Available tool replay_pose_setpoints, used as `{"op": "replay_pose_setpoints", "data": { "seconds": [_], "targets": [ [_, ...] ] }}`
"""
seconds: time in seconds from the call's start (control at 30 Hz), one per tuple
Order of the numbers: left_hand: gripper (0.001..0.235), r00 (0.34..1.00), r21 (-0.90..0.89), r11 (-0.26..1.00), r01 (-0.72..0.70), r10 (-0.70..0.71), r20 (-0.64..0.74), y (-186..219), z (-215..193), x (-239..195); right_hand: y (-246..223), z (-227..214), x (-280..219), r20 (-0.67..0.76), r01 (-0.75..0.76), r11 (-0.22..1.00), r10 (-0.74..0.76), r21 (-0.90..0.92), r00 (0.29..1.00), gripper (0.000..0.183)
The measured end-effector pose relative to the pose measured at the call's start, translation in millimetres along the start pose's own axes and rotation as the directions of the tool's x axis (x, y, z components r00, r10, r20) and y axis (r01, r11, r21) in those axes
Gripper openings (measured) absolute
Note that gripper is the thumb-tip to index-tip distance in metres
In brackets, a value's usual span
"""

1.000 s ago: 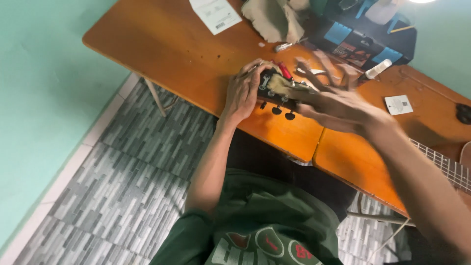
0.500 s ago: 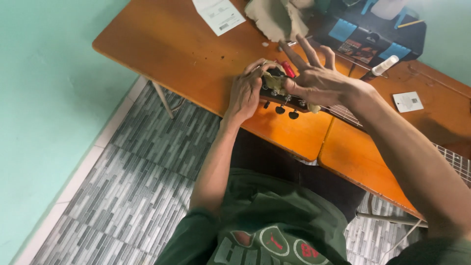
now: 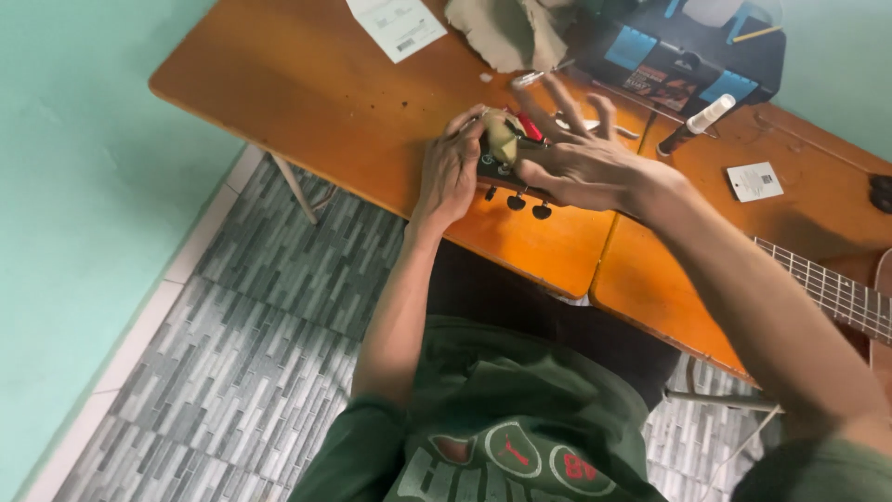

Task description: The person cleans the headstock of an acoustic guitar using a cloth. They wipe the tuning pegs and the surface of the headstock while the guitar rests on a table.

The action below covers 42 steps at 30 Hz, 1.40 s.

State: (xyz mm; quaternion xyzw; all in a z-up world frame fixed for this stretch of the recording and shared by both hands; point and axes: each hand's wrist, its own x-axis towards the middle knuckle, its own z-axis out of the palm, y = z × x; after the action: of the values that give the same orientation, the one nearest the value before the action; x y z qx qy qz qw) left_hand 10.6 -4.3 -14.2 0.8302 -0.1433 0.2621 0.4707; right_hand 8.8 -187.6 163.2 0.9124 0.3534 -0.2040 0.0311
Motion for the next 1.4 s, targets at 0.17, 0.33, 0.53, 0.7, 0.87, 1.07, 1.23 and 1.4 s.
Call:
{"op": "replay_pose_setpoints", "data": {
  "seconds": [0.17, 0.33, 0.53, 0.7, 0.87, 1.07, 1.23, 1.4],
  "targets": [
    [0.078, 0.996, -0.071, 0.994, -0.088, 0.088, -0.004, -11.0, 2.3, -1.4, 5.4, -3.3, -13.2, -0.114, 0.091, 0.995, -0.087, 0.033, 0.99, 0.079],
    [0.09, 1.0, -0.035, 0.999, 0.005, -0.006, -0.019, 3.3, -2.3, 1.3, 38.2, 9.8, -44.8, -0.089, 0.079, 0.996, -0.083, -0.05, 0.993, 0.06],
    [0.087, 0.999, -0.052, 0.998, -0.03, 0.029, -0.025, -12.2, 6.5, -0.1, 14.0, 4.8, -9.3, -0.04, 0.012, 1.0, -0.013, -0.005, 0.999, 0.066],
    [0.086, 0.997, -0.159, 0.984, 0.077, -0.071, 0.041, 10.3, -11.1, -3.4, 1.2, -3.2, 34.7, -0.045, 0.058, 0.998, -0.058, -0.004, 0.997, 0.106],
    [0.098, 0.995, -0.631, 0.769, 0.101, -0.09, 0.049, 10.4, -10.7, -2.1, -28.3, -24.7, 39.2, 0.137, 0.086, 0.987, -0.104, 0.133, 0.985, 0.094],
    [0.103, 0.988, -0.739, 0.657, 0.152, -0.127, 0.09, 16.6, -20.5, -2.9, 6.3, 8.2, 70.7, -0.229, 0.309, 0.916, -0.369, -0.257, 0.901, 0.031],
    [0.099, 0.965, -0.654, 0.711, 0.258, -0.223, 0.138, 22.8, -23.3, -7.8, -1.1, 37.3, 90.0, -0.42, 0.35, 0.908, -0.416, -0.229, 0.807, 0.01],
    [0.101, 0.874, -0.439, 0.757, 0.484, -0.442, 0.201, 34.9, -26.8, -2.7, 3.9, 8.4, 72.1, -0.637, 0.521, 0.818, -0.271, 0.243, 0.722, 0.018]
  ]
}}
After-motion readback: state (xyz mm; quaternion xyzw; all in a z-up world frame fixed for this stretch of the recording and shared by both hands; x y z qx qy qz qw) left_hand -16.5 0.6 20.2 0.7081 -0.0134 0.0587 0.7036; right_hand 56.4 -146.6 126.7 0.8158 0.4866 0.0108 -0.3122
